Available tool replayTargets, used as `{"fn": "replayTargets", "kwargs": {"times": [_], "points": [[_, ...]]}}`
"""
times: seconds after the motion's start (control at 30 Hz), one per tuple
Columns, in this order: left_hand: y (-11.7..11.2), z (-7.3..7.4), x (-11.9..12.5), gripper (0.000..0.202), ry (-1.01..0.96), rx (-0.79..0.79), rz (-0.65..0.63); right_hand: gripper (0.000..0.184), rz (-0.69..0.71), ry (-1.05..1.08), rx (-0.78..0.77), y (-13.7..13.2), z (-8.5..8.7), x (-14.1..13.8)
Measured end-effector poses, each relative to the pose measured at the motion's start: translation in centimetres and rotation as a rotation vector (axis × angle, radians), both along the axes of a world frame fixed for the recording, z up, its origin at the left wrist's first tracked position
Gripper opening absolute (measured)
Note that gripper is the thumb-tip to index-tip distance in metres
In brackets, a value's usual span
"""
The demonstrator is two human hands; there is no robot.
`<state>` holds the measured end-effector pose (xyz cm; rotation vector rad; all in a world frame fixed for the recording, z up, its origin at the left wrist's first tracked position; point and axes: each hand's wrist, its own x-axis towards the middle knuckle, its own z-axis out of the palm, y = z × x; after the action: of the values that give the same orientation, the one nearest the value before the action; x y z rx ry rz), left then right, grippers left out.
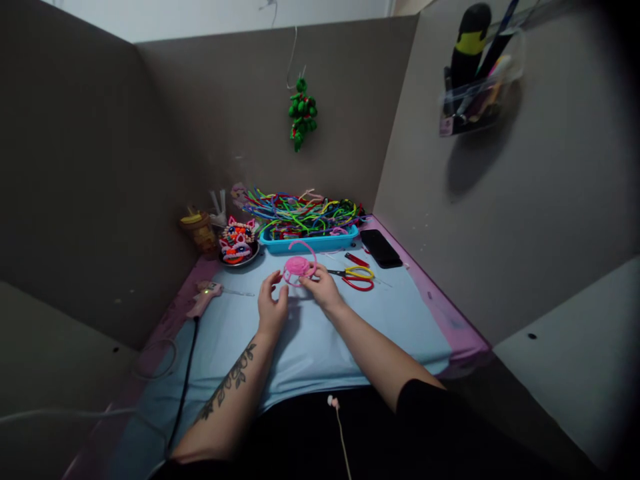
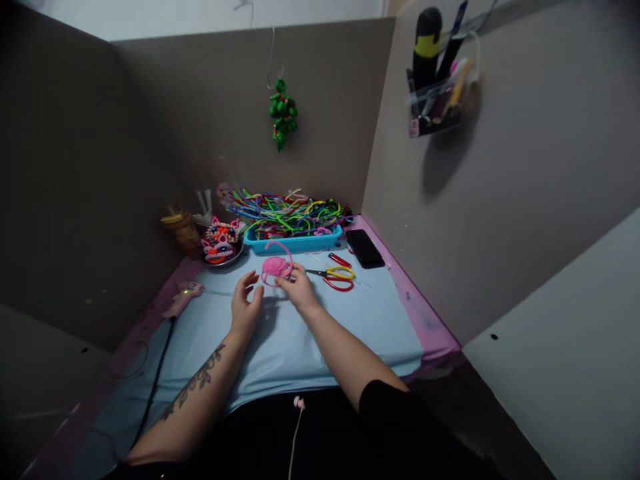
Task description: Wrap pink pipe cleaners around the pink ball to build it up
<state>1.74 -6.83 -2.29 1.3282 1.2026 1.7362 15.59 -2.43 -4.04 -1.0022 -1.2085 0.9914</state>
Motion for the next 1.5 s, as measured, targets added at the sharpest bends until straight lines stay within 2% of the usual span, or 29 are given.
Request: {"fn": "replayTargets", "kwargs": {"times": [0.07, 0.13, 0.23, 0.33, 0.43, 0.5, 0.6, 0.73, 0.87, 1.1, 1.3, 1.5], "points": [[0.0, -0.2, -0.1, 0.035, 0.002, 0.0, 0.034, 0.021, -0.065, -0.013, 0.009, 0.2, 0.0, 0.2], [0.0, -0.2, 0.0, 0.034, 0.006, -0.009, 0.013, 0.021, -0.084, -0.038, 0.019, 0.2, 0.0, 0.2], [0.0, 0.0, 0.5, 0.052, -0.036, -0.044, -0.022, 0.018, -0.084, -0.11, 0.075, -0.2, 0.3, 0.0], [0.0, 0.2, 0.8, 0.072, -0.198, -0.151, -0.099, 0.013, -0.028, -0.185, 0.135, -0.8, 0.7, -0.4], [0.3, 0.3, 0.6, 0.078, -0.307, -0.216, -0.137, 0.01, 0.056, -0.265, 0.162, -1.2, 1.0, -0.4], [0.5, 0.2, 0.3, 0.08, -0.319, -0.223, -0.122, 0.007, 0.06, -0.281, 0.171, -1.2, 1.2, -0.1], [0.7, 0.0, -0.1, 0.079, -0.332, -0.243, -0.129, 0.009, 0.042, -0.227, 0.147, -1.0, 1.5, 0.6], [0.9, -0.2, -0.2, 0.075, -0.347, -0.263, -0.172, 0.019, 0.164, -0.204, 0.114, -0.6, 1.7, 1.4], [1.0, -0.2, 0.1, 0.067, -0.355, -0.238, -0.201, 0.016, 0.222, -0.196, 0.164, -0.5, 1.6, 1.2], [1.3, -0.7, 0.1, 0.044, -0.386, -0.188, -0.206, 0.014, 0.219, -0.128, 0.17, -0.5, 1.3, 0.6], [1.2, -0.7, 0.2, 0.047, -0.437, -0.187, -0.203, 0.009, 0.132, -0.201, 0.233, -0.9, 1.4, 0.4], [1.3, -0.7, 0.2, 0.046, -0.421, -0.121, -0.1, 0.006, 0.085, -0.272, 0.284, -1.2, 1.5, 0.1]]}}
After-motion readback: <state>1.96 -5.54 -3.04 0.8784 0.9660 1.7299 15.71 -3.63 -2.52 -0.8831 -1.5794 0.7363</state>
